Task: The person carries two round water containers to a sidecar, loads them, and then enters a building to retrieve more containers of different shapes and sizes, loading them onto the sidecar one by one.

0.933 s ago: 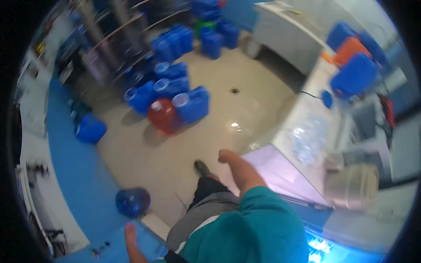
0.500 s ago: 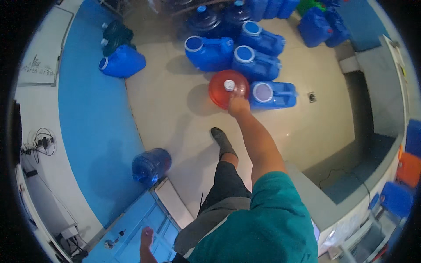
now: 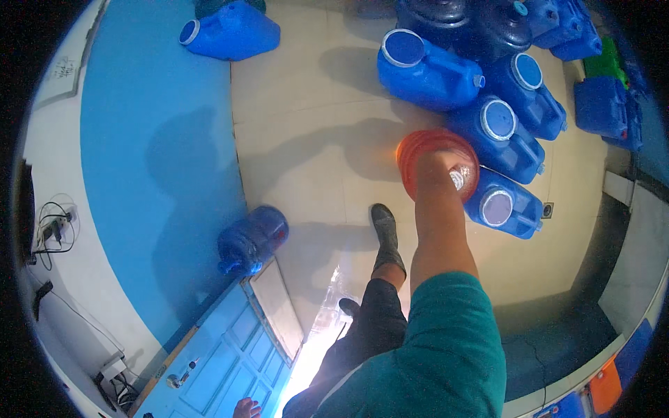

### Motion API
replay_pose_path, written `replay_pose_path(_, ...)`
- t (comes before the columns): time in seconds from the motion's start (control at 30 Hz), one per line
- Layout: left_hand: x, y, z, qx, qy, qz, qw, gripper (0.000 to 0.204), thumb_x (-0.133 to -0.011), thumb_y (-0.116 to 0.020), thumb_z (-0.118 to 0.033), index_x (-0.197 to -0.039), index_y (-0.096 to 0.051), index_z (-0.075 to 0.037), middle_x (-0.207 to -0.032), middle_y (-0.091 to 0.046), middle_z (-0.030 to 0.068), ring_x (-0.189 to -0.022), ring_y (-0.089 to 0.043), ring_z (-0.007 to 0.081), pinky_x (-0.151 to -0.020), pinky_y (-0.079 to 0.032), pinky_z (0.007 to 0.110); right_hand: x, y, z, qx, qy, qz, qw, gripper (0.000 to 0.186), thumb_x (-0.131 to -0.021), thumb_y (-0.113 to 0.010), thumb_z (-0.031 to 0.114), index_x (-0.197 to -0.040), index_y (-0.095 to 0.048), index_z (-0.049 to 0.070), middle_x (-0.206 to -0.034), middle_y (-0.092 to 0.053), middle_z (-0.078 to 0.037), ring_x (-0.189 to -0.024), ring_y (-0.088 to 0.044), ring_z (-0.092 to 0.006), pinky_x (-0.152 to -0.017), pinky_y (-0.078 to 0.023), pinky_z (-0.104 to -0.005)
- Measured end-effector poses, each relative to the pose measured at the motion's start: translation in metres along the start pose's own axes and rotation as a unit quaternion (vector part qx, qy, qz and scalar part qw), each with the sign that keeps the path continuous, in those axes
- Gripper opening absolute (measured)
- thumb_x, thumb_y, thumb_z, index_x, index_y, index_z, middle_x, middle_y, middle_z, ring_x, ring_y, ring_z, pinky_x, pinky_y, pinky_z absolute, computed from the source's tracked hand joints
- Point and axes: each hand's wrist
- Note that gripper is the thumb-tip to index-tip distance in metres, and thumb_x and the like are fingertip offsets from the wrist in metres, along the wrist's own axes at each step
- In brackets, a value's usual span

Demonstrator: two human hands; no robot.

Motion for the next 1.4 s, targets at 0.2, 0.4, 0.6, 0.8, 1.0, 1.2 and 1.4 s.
replay_pose_path(0.2, -0.008, -0.009, 0.015, 0.051, -0.008, 0.004, 0.999, 0.044, -0.095, -0.058, -0.021, -0.133, -0.041, -0.006, -0.112, -0.063, 0.0125, -0.093, -0.064, 0.0251, -0.075, -0.053, 0.043, 0.003, -0.018, -0.002, 0.028, 0.017, 0.075, 0.997, 0.044, -0.091, -0.06, 0.026, -0.131, -0.059, 0.009, -0.14, -0.053, -0.014, -0.129, -0.051, -0.0308, -0.099, -0.047, -0.0507)
replay_pose_path(0.4, -0.026, -0.014, 0.028, 0.029, -0.059, 0.068, 0.995, 0.046, -0.095, -0.059, -0.023, -0.134, -0.04, -0.009, -0.123, -0.061, 0.0105, -0.105, -0.062, 0.0267, -0.085, -0.05, 0.043, 0.055, -0.069, -0.007, 0.04, 0.023, 0.152, 0.987, 0.044, -0.091, -0.059, 0.028, -0.132, -0.059, 0.01, -0.141, -0.053, -0.014, -0.13, -0.051, -0.0307, -0.099, -0.047, -0.0506)
replay_pose_path(0.6, -0.064, -0.007, 0.108, 0.038, -0.065, 0.067, 0.995, 0.052, -0.096, -0.059, -0.025, -0.139, -0.037, -0.005, -0.13, -0.056, 0.0171, -0.117, -0.058, 0.0326, -0.098, -0.046, 0.048, 0.051, -0.207, 0.003, 0.143, 0.071, 0.052, 0.986, 0.05, -0.098, -0.048, 0.033, -0.142, -0.048, 0.01, -0.145, -0.049, -0.013, -0.122, -0.057, -0.0315, -0.092, -0.052, -0.0472)
replay_pose_path(0.8, -0.191, 0.016, 0.222, -0.096, -0.123, 0.037, 0.987, 0.048, -0.093, -0.064, -0.027, -0.131, -0.048, -0.002, -0.114, -0.066, 0.016, -0.104, -0.065, 0.0253, -0.09, -0.051, 0.039, 0.052, -0.319, -0.018, 0.083, 0.091, -0.033, 0.992, 0.048, -0.096, -0.048, 0.036, -0.139, -0.052, 0.016, -0.142, -0.052, -0.012, -0.13, -0.051, -0.0231, -0.107, -0.042, -0.0372)
replay_pose_path(1.0, -0.304, 0.01, 0.285, -0.1, -0.332, 0.019, 0.938, 0.043, -0.093, -0.065, -0.023, -0.127, -0.051, -0.001, -0.109, -0.068, 0.0159, -0.106, -0.064, 0.023, -0.092, -0.05, 0.036, 0.15, -0.442, 0.013, 0.079, 0.088, 0.025, 0.993, 0.048, -0.1, -0.041, 0.034, -0.142, -0.045, 0.011, -0.142, -0.049, -0.007, -0.134, -0.043, -0.0171, -0.109, -0.036, -0.0311)
replay_pose_path(1.2, -0.344, 0.036, 0.33, -0.059, -0.312, 0.037, 0.948, 0.042, -0.093, -0.065, -0.024, -0.125, -0.052, -0.001, -0.111, -0.067, 0.0162, -0.104, -0.064, 0.0241, -0.091, -0.05, 0.036, 0.264, -0.582, 0.019, 0.131, 0.117, 0.017, 0.984, 0.041, -0.094, -0.05, 0.03, -0.129, -0.057, 0.009, -0.128, -0.059, -0.009, -0.12, -0.054, -0.0191, -0.098, -0.045, -0.0347)
replay_pose_path(1.4, -0.409, 0.025, 0.501, -0.061, -0.28, 0.025, 0.958, 0.046, -0.091, -0.067, -0.029, -0.125, -0.054, -0.002, -0.104, -0.068, 0.014, -0.097, -0.066, 0.0246, -0.087, -0.051, 0.036, 0.36, -0.663, 0.053, 0.171, 0.158, -0.042, 0.972, 0.034, -0.088, -0.059, 0.025, -0.115, -0.07, 0.008, -0.113, -0.069, -0.01, -0.106, -0.066, -0.021, -0.087, -0.055, -0.0383)
Point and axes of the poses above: each hand's wrist, its own x-axis away from the middle knuckle, its own y-axis out of the back of the hand, z = x × y
